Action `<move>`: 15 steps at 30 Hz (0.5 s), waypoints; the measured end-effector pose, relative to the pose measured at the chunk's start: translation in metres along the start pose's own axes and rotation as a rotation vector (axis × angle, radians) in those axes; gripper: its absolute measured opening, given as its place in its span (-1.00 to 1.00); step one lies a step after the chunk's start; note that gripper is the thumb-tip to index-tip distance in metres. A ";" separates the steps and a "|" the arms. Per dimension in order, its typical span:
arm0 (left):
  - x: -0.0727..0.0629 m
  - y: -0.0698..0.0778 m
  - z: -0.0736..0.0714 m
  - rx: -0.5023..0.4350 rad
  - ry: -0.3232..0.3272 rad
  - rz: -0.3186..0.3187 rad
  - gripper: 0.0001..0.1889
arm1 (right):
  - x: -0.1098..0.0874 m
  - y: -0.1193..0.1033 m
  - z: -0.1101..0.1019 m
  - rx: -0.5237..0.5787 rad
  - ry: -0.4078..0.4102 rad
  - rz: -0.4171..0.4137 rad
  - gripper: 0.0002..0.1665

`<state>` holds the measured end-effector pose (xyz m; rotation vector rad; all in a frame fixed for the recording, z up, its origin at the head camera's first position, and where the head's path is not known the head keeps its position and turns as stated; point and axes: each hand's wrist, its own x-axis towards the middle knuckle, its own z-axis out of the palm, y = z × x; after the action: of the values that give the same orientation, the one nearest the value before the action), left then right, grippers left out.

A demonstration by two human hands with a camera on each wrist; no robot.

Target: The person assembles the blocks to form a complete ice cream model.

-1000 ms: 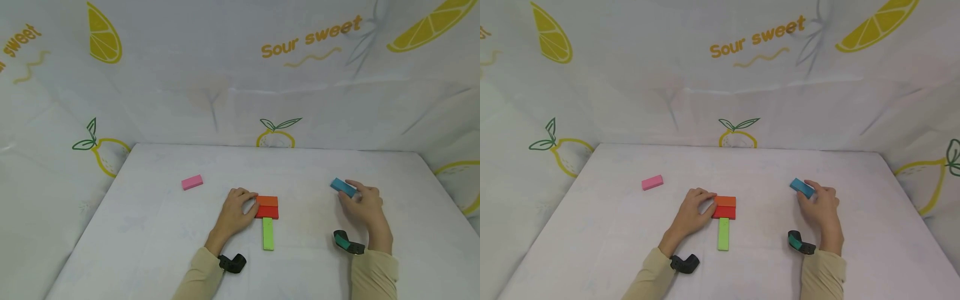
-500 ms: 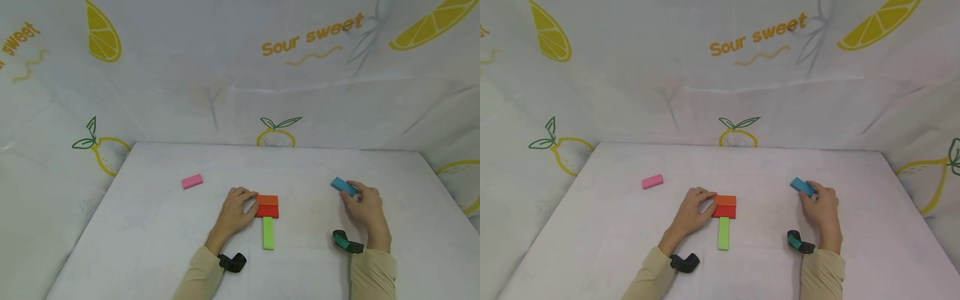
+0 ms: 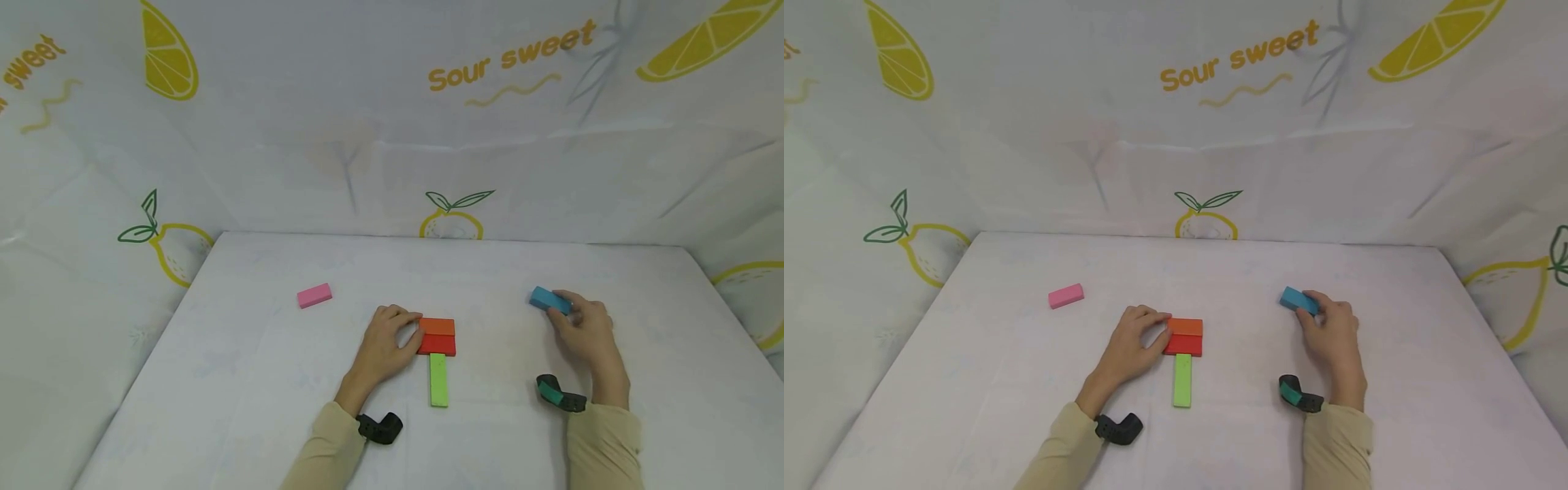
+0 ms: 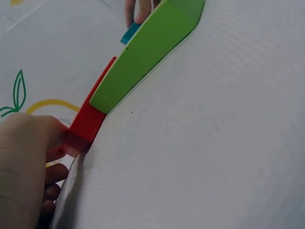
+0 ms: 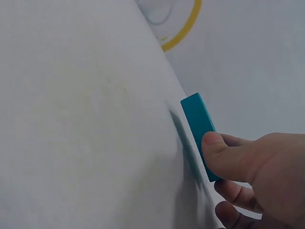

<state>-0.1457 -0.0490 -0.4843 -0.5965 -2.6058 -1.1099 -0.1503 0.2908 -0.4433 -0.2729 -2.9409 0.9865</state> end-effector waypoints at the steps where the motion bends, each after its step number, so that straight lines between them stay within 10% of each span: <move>1: 0.000 0.000 0.000 -0.003 -0.002 -0.003 -0.72 | 0.000 -0.003 0.001 0.002 -0.003 -0.016 -0.45; 15: 0.001 0.001 0.001 -0.029 0.002 -0.036 -0.73 | 0.000 -0.050 0.028 0.038 -0.111 -0.202 -0.50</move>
<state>-0.1460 -0.0475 -0.4845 -0.5554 -2.6128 -1.1600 -0.1606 0.2355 -0.4357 0.0820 -2.9674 1.0588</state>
